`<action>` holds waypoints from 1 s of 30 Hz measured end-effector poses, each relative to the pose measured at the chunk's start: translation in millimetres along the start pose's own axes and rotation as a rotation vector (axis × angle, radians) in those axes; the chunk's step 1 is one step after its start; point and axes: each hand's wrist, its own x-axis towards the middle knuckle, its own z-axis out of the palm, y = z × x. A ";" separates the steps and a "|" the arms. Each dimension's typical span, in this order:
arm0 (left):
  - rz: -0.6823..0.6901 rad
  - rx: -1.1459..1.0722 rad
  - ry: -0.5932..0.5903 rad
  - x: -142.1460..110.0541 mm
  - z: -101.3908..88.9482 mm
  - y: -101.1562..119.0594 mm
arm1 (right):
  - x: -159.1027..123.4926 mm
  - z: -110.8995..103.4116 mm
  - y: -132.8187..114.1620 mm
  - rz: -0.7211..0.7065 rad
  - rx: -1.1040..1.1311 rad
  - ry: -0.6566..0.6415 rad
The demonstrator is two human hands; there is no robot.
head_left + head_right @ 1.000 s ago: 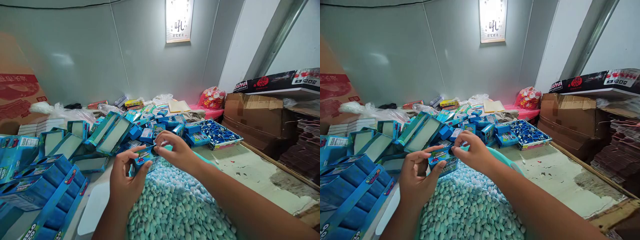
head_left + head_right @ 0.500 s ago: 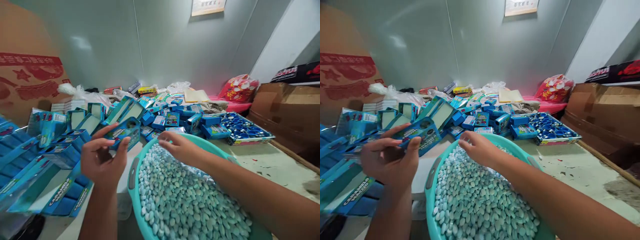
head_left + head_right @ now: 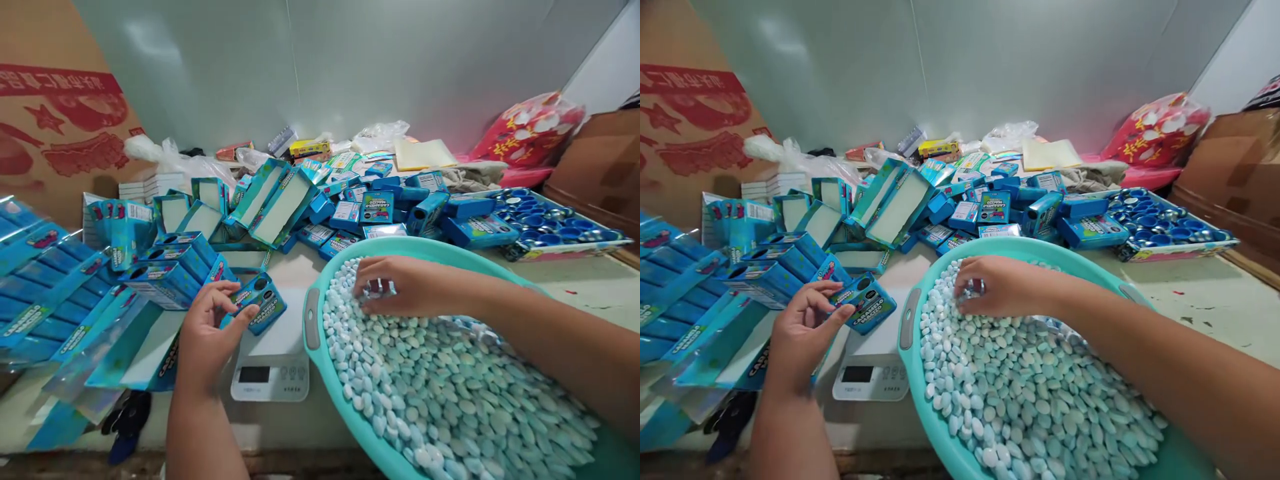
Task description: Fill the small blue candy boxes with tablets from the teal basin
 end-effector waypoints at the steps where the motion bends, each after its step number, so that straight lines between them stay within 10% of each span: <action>1: -0.008 -0.051 0.004 0.7 -2.5 1.3 | -0.5 -1.3 -0.3 0.012 0.012 -0.021; 19: 0.008 -0.297 0.402 4.8 13.2 19.1 | -12.6 -11.1 11.8 0.127 -0.154 0.003; 25: 0.010 -0.259 0.405 2.4 12.2 16.4 | -13.7 -7.1 8.7 0.114 -0.145 0.019; 30: -0.108 -0.127 0.161 -0.3 11.4 11.7 | -15.5 -0.8 19.6 0.114 -0.144 -0.086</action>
